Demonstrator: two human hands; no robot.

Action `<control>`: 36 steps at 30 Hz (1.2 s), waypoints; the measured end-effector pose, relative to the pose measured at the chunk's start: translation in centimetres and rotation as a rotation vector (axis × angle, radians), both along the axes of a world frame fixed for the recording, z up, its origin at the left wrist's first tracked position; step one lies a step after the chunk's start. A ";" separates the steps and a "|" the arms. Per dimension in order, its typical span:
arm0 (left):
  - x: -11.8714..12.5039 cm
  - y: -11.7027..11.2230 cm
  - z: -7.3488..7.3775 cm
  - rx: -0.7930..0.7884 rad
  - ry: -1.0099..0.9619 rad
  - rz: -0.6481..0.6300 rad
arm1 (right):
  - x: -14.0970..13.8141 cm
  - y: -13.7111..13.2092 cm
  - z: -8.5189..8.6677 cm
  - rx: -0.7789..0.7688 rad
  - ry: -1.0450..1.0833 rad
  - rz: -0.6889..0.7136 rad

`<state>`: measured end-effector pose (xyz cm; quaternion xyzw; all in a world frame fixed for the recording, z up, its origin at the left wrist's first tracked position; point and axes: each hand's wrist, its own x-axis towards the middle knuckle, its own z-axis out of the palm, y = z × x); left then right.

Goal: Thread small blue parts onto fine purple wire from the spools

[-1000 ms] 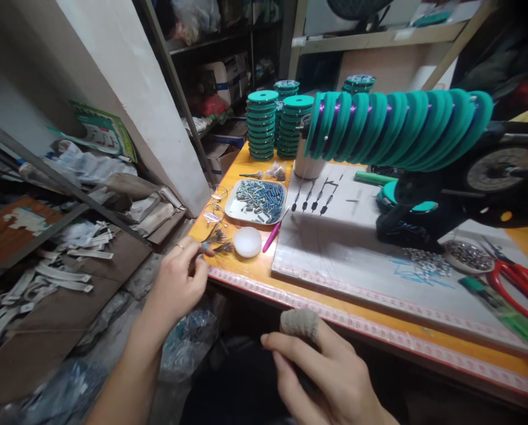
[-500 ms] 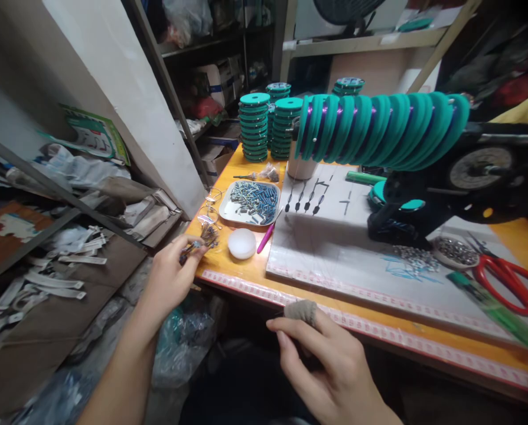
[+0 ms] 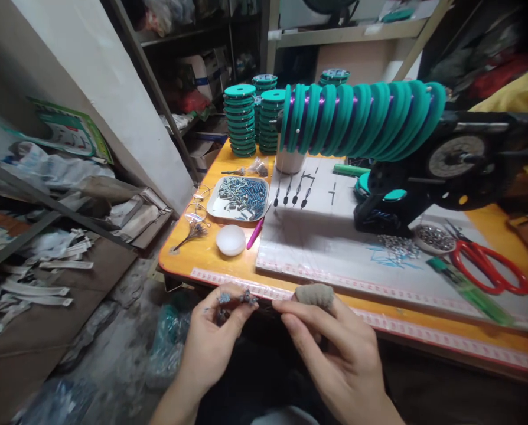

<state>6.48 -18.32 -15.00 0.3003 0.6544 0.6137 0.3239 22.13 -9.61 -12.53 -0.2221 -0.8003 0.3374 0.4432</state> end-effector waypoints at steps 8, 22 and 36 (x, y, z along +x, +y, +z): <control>2.1 0.0 0.0 0.149 0.220 -0.089 | 0.0 -0.1 -0.2 -0.018 -0.054 -0.046; 3.1 0.1 -0.7 0.199 0.059 -0.046 | 0.4 -0.2 -0.3 -0.160 -0.052 0.060; 2.1 -0.7 0.6 0.213 0.427 -0.146 | 1.4 0.3 0.4 -0.054 -0.334 0.148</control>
